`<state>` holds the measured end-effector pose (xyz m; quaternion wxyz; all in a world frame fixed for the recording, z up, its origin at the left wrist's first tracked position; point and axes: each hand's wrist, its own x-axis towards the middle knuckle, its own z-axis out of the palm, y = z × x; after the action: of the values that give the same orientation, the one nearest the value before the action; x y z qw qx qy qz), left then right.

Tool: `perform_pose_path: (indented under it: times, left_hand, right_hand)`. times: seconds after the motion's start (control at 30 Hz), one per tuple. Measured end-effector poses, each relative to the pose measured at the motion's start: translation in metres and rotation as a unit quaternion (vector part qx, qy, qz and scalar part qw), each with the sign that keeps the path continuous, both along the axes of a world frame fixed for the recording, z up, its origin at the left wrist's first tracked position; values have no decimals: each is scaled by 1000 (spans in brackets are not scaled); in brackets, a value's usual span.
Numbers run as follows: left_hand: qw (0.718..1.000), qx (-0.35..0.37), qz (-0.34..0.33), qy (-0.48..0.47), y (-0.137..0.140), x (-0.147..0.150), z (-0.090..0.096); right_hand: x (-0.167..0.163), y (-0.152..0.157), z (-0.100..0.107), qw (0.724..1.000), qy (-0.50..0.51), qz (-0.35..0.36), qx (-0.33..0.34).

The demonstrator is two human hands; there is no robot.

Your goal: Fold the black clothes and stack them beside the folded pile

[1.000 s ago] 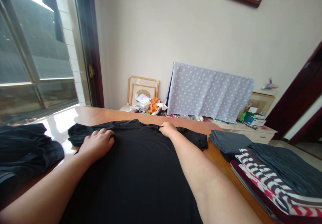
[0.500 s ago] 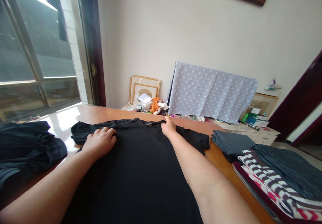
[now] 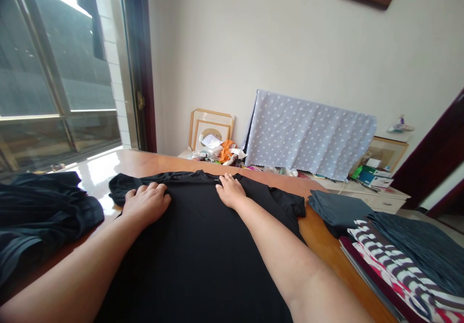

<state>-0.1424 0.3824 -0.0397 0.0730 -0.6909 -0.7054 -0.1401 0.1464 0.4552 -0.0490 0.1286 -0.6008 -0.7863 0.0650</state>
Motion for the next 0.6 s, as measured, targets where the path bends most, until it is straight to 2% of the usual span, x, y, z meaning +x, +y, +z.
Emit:
perform_pose_path:
  times: [0.13, 0.23, 0.33, 0.4, 0.5, 0.6]
  left_hand:
    - [1000, 5, -3, 1, -2, 1, 1]
    - [1000, 1, -3, -13, -4, 2, 5]
    - [999, 24, 4, -29, -5, 0, 10]
    - [999, 17, 15, -39, -4, -4, 13]
    - [996, -27, 58, -57, -3, -16, 14]
    - [989, -25, 127, -72, -1, -25, 14]
  right_hand:
    - [-14, -4, 5, 1000, -10, 21, -20]
    - [-29, -8, 10, 1000, -6, 27, -7]
    - [-47, -13, 11, 996, -7, 86, -4]
    - [-55, -15, 10, 993, -16, 114, -28]
    - [-58, -14, 7, 991, -26, 112, -63]
    - [-56, -11, 7, 992, -27, 102, -65]
